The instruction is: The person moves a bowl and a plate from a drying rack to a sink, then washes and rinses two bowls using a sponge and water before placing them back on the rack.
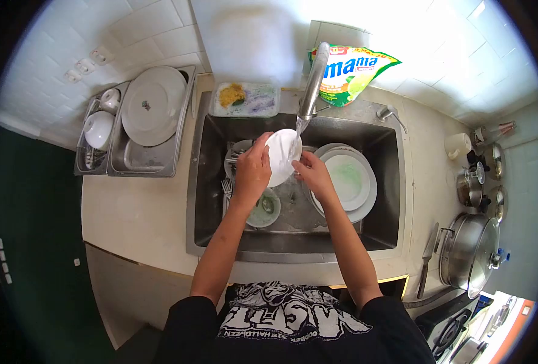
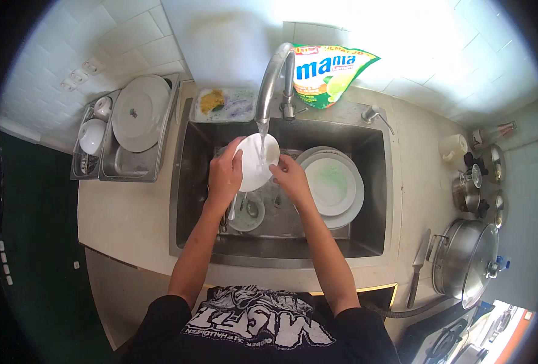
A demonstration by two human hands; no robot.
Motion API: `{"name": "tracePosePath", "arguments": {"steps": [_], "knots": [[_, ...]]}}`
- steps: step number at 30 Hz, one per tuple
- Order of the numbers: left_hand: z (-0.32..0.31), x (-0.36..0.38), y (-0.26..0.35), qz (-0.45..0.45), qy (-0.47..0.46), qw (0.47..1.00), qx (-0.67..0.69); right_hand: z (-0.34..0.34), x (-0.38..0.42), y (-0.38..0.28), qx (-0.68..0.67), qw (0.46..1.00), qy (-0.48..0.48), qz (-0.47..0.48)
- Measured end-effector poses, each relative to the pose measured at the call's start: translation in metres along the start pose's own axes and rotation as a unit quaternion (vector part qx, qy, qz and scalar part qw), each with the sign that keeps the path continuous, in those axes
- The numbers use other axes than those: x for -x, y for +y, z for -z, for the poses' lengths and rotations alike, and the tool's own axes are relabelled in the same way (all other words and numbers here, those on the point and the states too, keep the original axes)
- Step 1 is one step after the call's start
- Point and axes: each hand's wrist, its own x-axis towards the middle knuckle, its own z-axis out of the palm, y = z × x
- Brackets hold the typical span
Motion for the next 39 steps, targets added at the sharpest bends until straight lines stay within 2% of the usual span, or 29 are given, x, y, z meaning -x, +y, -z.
{"name": "tracePosePath", "arguments": {"steps": [3,6,8,9,10,13,15,17,20,23,24,27,28,31,34,36,37,39], "knots": [[0.002,-0.001,0.006,0.02,-0.004,1.0,0.004,-0.002,-0.009,0.001,-0.03,0.999,-0.022,0.003],[-0.01,-0.003,-0.034,0.012,0.044,0.997,0.055,-0.002,0.005,-0.017,-0.227,0.969,-0.046,-0.089],[-0.019,0.0,-0.051,0.103,-0.02,0.982,0.158,0.001,0.013,-0.018,-0.214,0.974,-0.039,-0.058],[-0.022,0.002,-0.054,0.148,-0.05,0.965,0.209,0.003,0.017,-0.018,-0.205,0.977,-0.037,-0.042],[-0.025,0.007,-0.055,0.24,-0.084,0.932,0.259,0.005,0.019,-0.018,-0.152,0.988,-0.027,-0.021],[-0.048,0.02,-0.053,0.338,-0.089,0.878,0.327,0.022,0.029,-0.021,0.018,1.0,0.012,0.022],[-0.06,0.03,-0.056,0.369,-0.146,0.828,0.395,0.034,0.036,-0.032,0.147,0.988,0.035,0.029],[-0.066,0.035,-0.052,0.4,-0.199,0.778,0.442,0.045,0.044,-0.045,0.146,0.989,0.026,-0.029],[-0.073,0.036,-0.049,0.372,-0.23,0.748,0.499,0.064,0.044,-0.043,0.088,0.994,0.008,-0.072],[-0.075,0.028,-0.038,0.401,-0.224,0.654,0.601,0.069,0.042,-0.037,-0.02,0.994,0.008,-0.105],[-0.077,0.027,-0.038,0.385,-0.219,0.701,0.558,0.069,0.042,-0.032,-0.038,0.994,0.008,-0.107],[-0.077,0.022,-0.048,0.363,-0.203,0.767,0.488,0.06,0.043,-0.015,-0.035,0.996,0.009,-0.087],[-0.075,0.023,-0.049,0.324,-0.176,0.814,0.449,0.055,0.044,-0.011,-0.024,0.997,0.009,-0.076],[-0.074,0.022,-0.055,0.302,-0.103,0.855,0.409,0.036,0.046,-0.013,0.013,0.993,0.074,-0.086],[-0.06,0.019,-0.056,0.255,-0.093,0.926,0.263,0.019,0.035,0.008,-0.064,0.994,0.089,0.016],[-0.052,0.014,-0.05,0.224,-0.083,0.955,0.173,0.013,0.03,0.014,-0.072,0.99,0.118,0.022],[-0.049,0.012,-0.047,0.208,-0.075,0.967,0.127,0.009,0.028,0.014,-0.076,0.988,0.13,0.026],[-0.048,0.014,-0.052,0.228,-0.092,0.957,0.157,0.008,0.029,0.007,-0.032,0.989,0.132,0.061]]}}
